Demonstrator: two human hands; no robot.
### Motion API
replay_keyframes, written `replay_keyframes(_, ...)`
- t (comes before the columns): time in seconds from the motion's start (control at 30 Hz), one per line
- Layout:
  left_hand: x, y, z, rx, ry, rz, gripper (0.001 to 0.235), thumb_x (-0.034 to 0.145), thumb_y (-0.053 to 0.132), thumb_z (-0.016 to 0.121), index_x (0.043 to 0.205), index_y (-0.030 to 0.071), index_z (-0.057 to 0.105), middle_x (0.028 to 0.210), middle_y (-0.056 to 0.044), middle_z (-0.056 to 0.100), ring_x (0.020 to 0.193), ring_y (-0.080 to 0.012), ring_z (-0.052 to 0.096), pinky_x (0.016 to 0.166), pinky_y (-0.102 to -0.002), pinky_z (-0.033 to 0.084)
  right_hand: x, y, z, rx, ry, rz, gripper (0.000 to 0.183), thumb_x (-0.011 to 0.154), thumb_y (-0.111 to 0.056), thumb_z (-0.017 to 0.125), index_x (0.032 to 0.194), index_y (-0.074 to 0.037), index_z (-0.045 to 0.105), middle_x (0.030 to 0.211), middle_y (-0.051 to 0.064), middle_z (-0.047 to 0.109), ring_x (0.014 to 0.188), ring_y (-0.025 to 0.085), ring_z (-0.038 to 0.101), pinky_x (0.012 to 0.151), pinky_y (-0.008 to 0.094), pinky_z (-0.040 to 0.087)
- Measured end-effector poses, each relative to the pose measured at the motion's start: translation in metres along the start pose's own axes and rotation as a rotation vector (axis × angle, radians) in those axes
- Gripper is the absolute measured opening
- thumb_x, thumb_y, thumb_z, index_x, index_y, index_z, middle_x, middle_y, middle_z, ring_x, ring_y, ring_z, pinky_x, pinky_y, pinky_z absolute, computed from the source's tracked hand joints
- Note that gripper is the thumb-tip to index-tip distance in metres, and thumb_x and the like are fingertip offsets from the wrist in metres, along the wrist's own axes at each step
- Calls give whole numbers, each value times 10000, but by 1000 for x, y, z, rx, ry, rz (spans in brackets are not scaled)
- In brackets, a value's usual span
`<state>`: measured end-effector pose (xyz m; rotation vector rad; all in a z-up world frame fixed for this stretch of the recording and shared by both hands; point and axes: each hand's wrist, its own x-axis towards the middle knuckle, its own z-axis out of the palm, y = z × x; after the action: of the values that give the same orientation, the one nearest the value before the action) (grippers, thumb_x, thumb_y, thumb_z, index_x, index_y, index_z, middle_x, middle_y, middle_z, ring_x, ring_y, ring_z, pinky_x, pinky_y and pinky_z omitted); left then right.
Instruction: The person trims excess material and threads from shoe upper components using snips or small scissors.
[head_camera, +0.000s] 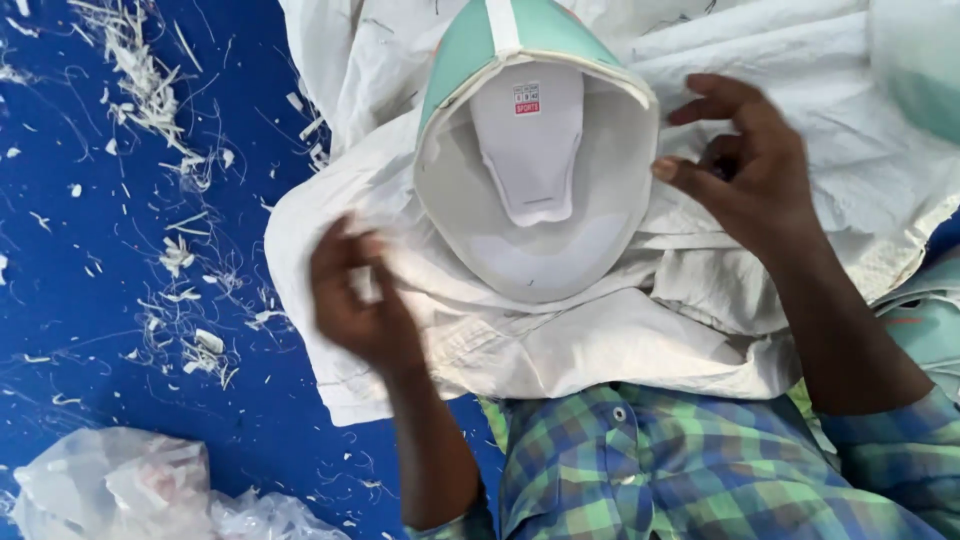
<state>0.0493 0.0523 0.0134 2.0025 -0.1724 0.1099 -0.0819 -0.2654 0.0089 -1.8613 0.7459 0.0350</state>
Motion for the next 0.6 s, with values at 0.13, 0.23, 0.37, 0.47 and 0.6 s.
replay_keyframes(0.13, -20, 26, 47, -139, -459, -385, 500, 1022, 93, 689, 1491, 47, 521, 1038, -111, 749, 763, -117, 716, 642, -262, 595, 6, 10, 19, 37, -207, 39, 660, 929, -137, 823, 1500, -5, 519, 1088, 99, 678, 916, 112, 641, 794, 267, 558)
replay_keyframes(0.23, -26, 21, 70, -242, -526, -592, 632, 986, 91, 644, 1568, 72, 400, 798, -121, 716, 672, -111, 705, 558, -257, 565, 6, 13, 24, 5, -171, 65, 611, 940, -133, 801, 1472, -4, 530, 1106, 90, 711, 954, 125, 661, 814, 284, 556)
replay_keyframes(0.37, -18, 19, 68, -140, -519, -503, 600, 924, 76, 664, 1492, 57, 471, 1161, -19, 692, 691, -91, 720, 567, -247, 588, 6, 13, 24, 13, -175, 78, 581, 951, -123, 789, 1455, -1, 528, 1127, 78, 721, 1020, 125, 681, 875, 293, 567)
replay_keyframes(0.47, -17, 12, 63, -104, -591, -592, 360, 960, 81, 711, 1313, 32, 657, 817, -89, 745, 665, -135, 703, 584, -296, 580, 6, 17, 25, 43, -163, 89, 577, 960, -123, 782, 1459, 1, 522, 1106, 86, 715, 1010, 128, 666, 870, 298, 567)
replay_keyframes(0.6, -22, 14, 60, 103, -516, -273, 133, 932, 90, 757, 1043, 20, 738, 916, -101, 744, 754, -209, 718, 693, -344, 573, 6, 12, 25, -27, -160, 59, 578, 958, -125, 787, 1455, 10, 523, 1123, 96, 705, 1017, 138, 662, 875, 303, 559)
